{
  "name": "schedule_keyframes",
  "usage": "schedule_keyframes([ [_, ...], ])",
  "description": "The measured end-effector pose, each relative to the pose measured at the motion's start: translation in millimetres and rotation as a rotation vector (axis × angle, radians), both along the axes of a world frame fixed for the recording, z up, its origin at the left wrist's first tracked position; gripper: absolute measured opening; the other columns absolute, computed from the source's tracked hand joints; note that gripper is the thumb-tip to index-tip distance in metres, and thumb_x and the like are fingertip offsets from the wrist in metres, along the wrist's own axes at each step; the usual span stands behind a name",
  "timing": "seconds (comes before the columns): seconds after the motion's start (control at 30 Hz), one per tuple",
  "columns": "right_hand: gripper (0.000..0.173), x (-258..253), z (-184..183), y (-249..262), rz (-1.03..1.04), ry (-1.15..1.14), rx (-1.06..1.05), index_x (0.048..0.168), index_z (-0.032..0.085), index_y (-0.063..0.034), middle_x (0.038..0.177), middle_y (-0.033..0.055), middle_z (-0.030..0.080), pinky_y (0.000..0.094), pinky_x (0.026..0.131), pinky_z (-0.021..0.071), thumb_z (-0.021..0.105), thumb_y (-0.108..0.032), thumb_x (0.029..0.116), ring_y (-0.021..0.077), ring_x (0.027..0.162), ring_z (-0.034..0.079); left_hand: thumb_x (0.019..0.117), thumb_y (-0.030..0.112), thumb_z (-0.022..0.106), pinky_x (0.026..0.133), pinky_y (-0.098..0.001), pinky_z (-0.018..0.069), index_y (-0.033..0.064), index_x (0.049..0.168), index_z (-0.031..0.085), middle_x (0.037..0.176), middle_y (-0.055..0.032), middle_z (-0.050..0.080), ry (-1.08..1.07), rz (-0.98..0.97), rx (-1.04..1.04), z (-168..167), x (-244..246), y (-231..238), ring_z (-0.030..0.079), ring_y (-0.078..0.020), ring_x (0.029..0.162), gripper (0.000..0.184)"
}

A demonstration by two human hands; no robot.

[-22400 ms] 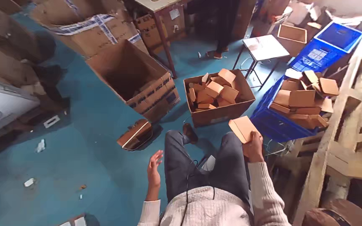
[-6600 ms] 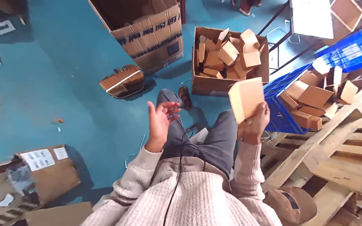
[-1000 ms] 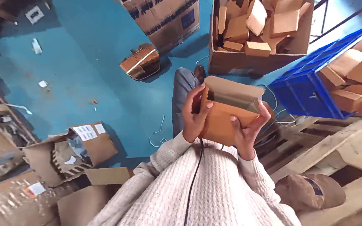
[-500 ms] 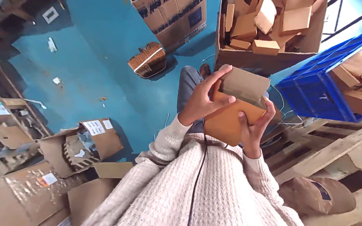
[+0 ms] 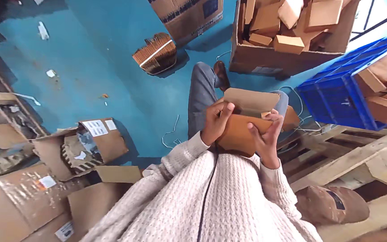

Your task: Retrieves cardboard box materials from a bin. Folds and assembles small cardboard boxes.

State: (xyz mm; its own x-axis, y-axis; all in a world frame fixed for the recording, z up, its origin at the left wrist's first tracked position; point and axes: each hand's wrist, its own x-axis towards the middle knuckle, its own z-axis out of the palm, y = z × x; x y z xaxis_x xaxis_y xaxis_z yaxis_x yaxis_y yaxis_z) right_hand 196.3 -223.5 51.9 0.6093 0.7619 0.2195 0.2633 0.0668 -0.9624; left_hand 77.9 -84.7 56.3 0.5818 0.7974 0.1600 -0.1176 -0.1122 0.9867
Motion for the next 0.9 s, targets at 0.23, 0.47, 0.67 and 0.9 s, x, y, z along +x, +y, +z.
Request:
schedule_keyframes([
  [0.23, 0.045, 10.6, -10.0, -0.5, -0.216, 0.301, -0.015, 0.08, 0.055, -0.0268, 0.102, -0.015, 0.06, 0.0165, 0.084, 0.0487, 0.025, -0.041, 0.1098, -0.0052, 0.097, 0.057, 0.1091, 0.014, 0.034, 0.089, -0.0271, 0.0535, -0.0022, 0.108, 0.059, 0.097, -0.0018, 0.063, -0.015, -0.049, -0.149, -11.8, 12.0, -4.5, 0.062, -0.0051, 0.091, 0.03],
  [0.47, 0.049, 35.4, 11.8, 2.4, -0.03, 0.384, -0.048, 0.143, 0.033, -0.0126, 0.141, 0.0008, 0.06, 0.0342, 0.097, 0.0565, 0.052, -0.002, 0.0988, 0.0147, 0.124, 0.062, 0.1002, 0.0, 0.051, 0.092, -0.0314, 0.058, -0.0064, 0.136, 0.053, 0.118, -0.0113, 0.068, 0.022, -0.287, -0.338, -0.6, 14.0, 32.3, 0.068, -0.0122, 0.102, 0.037],
  [0.67, 0.036, 62.5, 21.2, 3.1, 0.169, 0.346, -0.088, 0.136, 0.055, -0.0128, 0.12, -0.0016, 0.069, 0.0285, 0.088, 0.0589, 0.057, -0.005, 0.101, 0.0086, 0.101, 0.069, 0.0985, 0.001, 0.059, 0.08, -0.0211, 0.0579, -0.0053, 0.13, 0.062, 0.114, -0.0072, 0.071, 0.065, -0.42, -0.06, 6.7, 7.5, 55.7, 0.068, -0.0032, 0.091, 0.032],
  [0.9, 0.025, 44.9, -10.3, 2.5, 0.153, 0.241, 0.107, 0.09, 0.067, -0.0112, 0.127, 0.0076, 0.067, 0.0419, 0.106, 0.05, 0.046, -0.012, 0.1033, 0.0239, 0.127, 0.059, 0.1061, 0.014, 0.036, 0.099, -0.0349, 0.0524, -0.0037, 0.103, 0.065, 0.117, -0.0139, 0.067, -0.09, -0.42, -0.033, -18.3, -0.2, 37.4, 0.063, -0.0176, 0.114, 0.034],
])
